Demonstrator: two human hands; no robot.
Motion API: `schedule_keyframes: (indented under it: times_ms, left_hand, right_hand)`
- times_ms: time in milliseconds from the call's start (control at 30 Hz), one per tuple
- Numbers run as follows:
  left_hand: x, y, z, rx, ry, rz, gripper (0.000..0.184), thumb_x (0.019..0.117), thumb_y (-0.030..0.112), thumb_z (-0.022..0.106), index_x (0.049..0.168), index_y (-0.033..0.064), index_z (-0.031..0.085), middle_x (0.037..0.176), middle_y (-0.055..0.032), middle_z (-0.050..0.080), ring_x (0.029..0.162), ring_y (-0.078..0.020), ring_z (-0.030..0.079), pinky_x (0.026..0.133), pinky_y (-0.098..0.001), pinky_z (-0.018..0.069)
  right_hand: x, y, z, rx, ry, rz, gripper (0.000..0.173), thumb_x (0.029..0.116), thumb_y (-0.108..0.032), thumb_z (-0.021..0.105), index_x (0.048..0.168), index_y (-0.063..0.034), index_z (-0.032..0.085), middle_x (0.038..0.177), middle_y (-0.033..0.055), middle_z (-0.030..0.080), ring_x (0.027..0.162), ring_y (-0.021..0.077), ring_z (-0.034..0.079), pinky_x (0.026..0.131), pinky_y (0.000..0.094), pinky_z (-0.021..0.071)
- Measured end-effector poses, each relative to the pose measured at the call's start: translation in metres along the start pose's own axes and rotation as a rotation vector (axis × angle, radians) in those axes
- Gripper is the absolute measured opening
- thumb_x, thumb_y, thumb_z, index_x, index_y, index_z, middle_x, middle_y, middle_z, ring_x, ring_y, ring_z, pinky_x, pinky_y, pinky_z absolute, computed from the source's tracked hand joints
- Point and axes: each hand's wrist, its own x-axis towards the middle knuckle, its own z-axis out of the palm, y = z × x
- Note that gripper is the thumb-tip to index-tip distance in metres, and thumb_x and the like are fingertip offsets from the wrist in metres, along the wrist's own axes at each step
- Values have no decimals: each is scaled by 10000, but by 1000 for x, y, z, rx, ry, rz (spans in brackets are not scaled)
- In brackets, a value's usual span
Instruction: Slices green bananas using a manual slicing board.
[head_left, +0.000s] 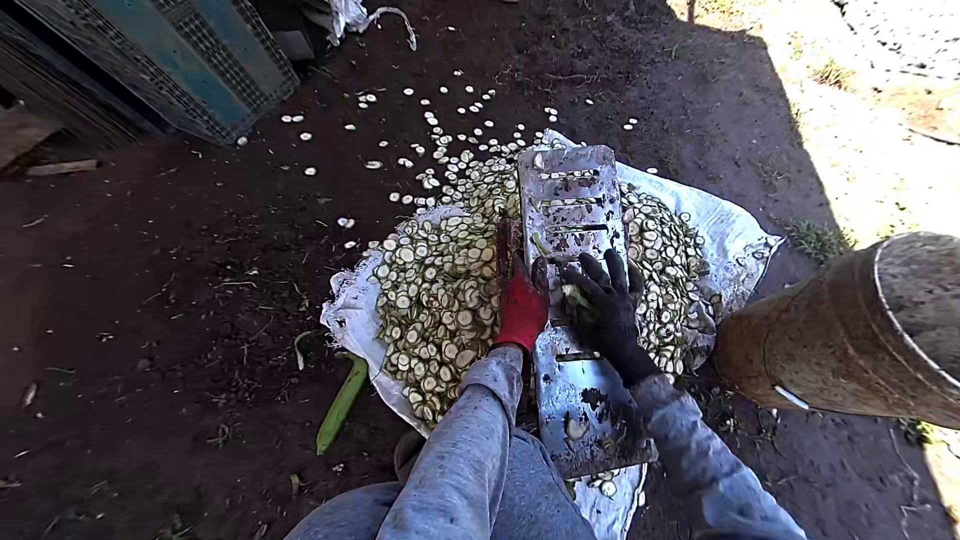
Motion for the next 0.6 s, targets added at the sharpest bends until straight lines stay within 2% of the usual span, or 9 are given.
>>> schedule_keyframes:
  times_ms: [67,133,167,233,333,400,433,500,600]
  left_hand:
    - [1,0,-3,-6,-16,-2,663,1099,518,330,1619,116,243,1330,-268,615,1174,-432,644,974,-619,511]
    - [0,3,-3,-10,-14,-1,655,1102,507,335,1620,117,243,1345,-268,607,1188,-432,637,984,-622,503]
    - [0,2,-5,-9,-15,6,660,1103,506,334,1625,115,231,1377,-266,590,1213,-432,624,1002,-623,493]
    - [0,2,-2,-1,1,19,670,1102,508,331,1624,98,233,1377,-267,590,1220,-434,621,1008,-621,491]
    - [4,3,1,9,26,15,660,1105,490,336,1607,68,260,1335,-278,609,1181,-432,640,980,-613,511]
    - [7,6,1,14,29,-2,653,1106,476,350,1606,63,270,1340,-277,607,1188,-430,637,989,-608,506]
    - [8,8,1,11,29,-9,652,1107,474,352,1608,64,269,1342,-275,607,1194,-428,634,997,-605,502]
    - [6,6,2,16,22,-11,647,1110,468,344,1611,68,258,1340,-271,609,1190,-426,637,995,-606,503]
    - [9,4,4,-1,46,16,645,1111,455,351,1609,55,266,1378,-268,593,1222,-415,626,1027,-599,488]
  right_hand:
    - [71,8,8,-35,-89,43,463,999,-270,590,1459,-227,583,1619,58,423,1562,408,174,1176,751,28]
    - [118,21,21,-97,-74,97,487,1023,-375,545,1491,-237,547,1617,47,427,1566,364,194,1193,727,33]
    - [122,20,24,-103,-63,113,494,1029,-392,536,1496,-232,538,1619,46,423,1569,339,197,1203,715,24]
    - [87,13,17,-68,-22,95,467,1005,-321,561,1459,-210,579,1595,53,457,1565,327,219,1208,708,18]
    - [-37,-12,4,-32,18,58,477,941,-326,592,1411,-256,631,1552,-4,516,1549,303,277,1226,699,59]
    - [-99,-28,-7,-36,19,48,442,941,-399,593,1352,-262,684,1491,36,582,1492,392,370,1189,735,115]
    - [-104,-31,-10,-42,13,40,445,933,-383,569,1345,-267,689,1482,47,589,1479,431,377,1170,756,112]
    - [-70,-24,-4,-45,13,40,452,918,-312,582,1353,-261,692,1477,56,593,1479,480,348,1142,799,82]
    - [35,4,15,-124,-101,105,504,996,-377,549,1497,-320,538,1643,48,382,1575,399,121,1172,757,-43]
